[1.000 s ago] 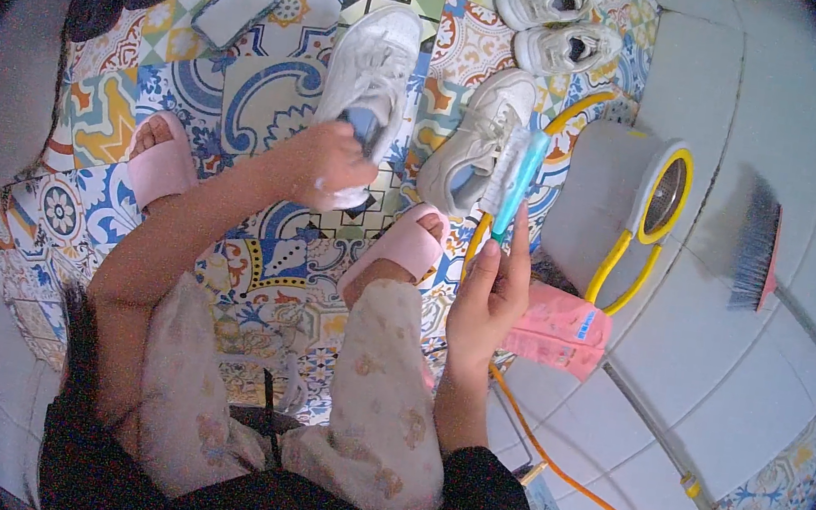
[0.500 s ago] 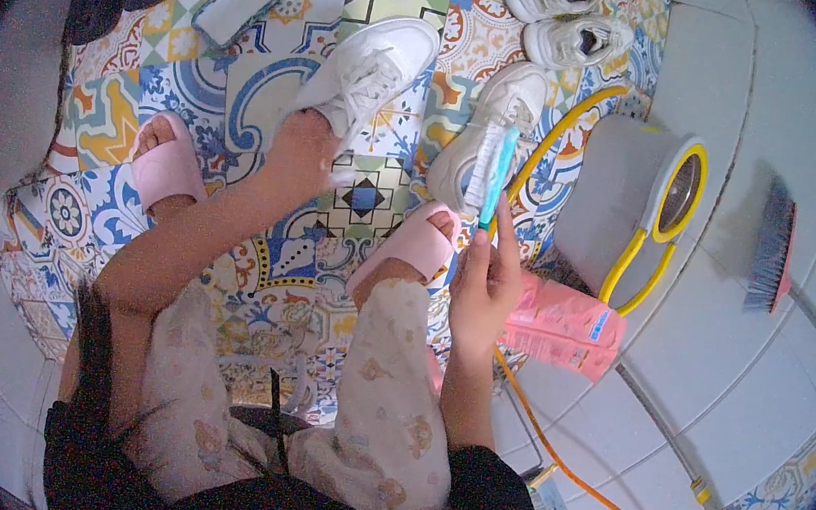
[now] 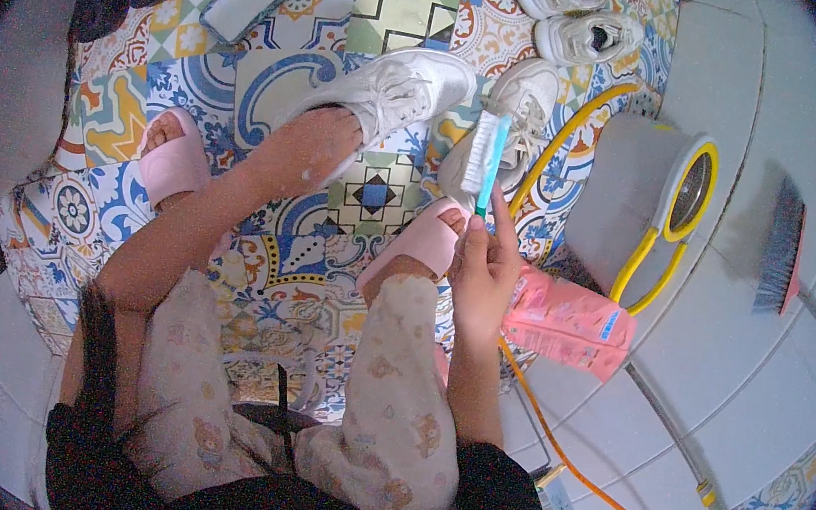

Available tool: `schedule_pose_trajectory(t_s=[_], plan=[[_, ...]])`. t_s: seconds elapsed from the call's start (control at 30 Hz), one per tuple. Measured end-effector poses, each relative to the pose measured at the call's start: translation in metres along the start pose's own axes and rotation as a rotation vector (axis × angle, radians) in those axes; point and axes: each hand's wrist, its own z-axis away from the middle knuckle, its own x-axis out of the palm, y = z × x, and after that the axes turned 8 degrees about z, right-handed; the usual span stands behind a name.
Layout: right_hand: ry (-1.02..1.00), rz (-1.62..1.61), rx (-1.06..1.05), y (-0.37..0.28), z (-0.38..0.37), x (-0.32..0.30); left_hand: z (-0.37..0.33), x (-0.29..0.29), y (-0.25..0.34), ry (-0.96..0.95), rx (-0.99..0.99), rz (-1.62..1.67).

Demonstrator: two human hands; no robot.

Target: Cleaning a pair of white sneakers using a brush and cleaning solution.

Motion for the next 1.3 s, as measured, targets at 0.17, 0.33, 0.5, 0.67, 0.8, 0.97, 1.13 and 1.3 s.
schedule_pose_trajectory(t_s=[0.17, 0.33, 0.5, 0.67, 0.8, 0.97, 1.13, 1.3], plan=[[-0.025, -0.038, 0.048, 0.003, 0.0, 0.002, -0.003, -0.003, 0.012, 0.082, -0.566, 0.075], [-0.102, -0.028, 0.036, 0.011, -0.002, 0.007, -0.009, 0.032, -0.013, 0.345, -0.981, 1.321], [-0.17, 0.057, 0.057, 0.01, -0.001, 0.02, -0.022, 0.033, -0.005, 0.666, -1.001, 1.404], [-0.162, 0.561, -0.51, 0.032, -0.01, 0.029, -0.019, 0.015, -0.013, 0.513, -0.95, 1.396], [-0.25, 0.877, -0.54, 0.026, -0.014, 0.056, -0.014, 0.025, -0.016, 0.453, -0.925, 1.411], [-0.218, 1.196, -0.56, 0.033, -0.043, 0.09, -0.012, 0.035, -0.034, 0.4, -0.643, 1.009], [-0.135, 1.099, -0.624, 0.03, -0.075, 0.104, -0.029, 0.01, -0.016, 0.266, -0.799, 1.017], [-0.189, 1.126, -0.594, 0.042, -0.041, 0.099, -0.023, 0.002, -0.025, 0.5, -0.875, 1.276]])
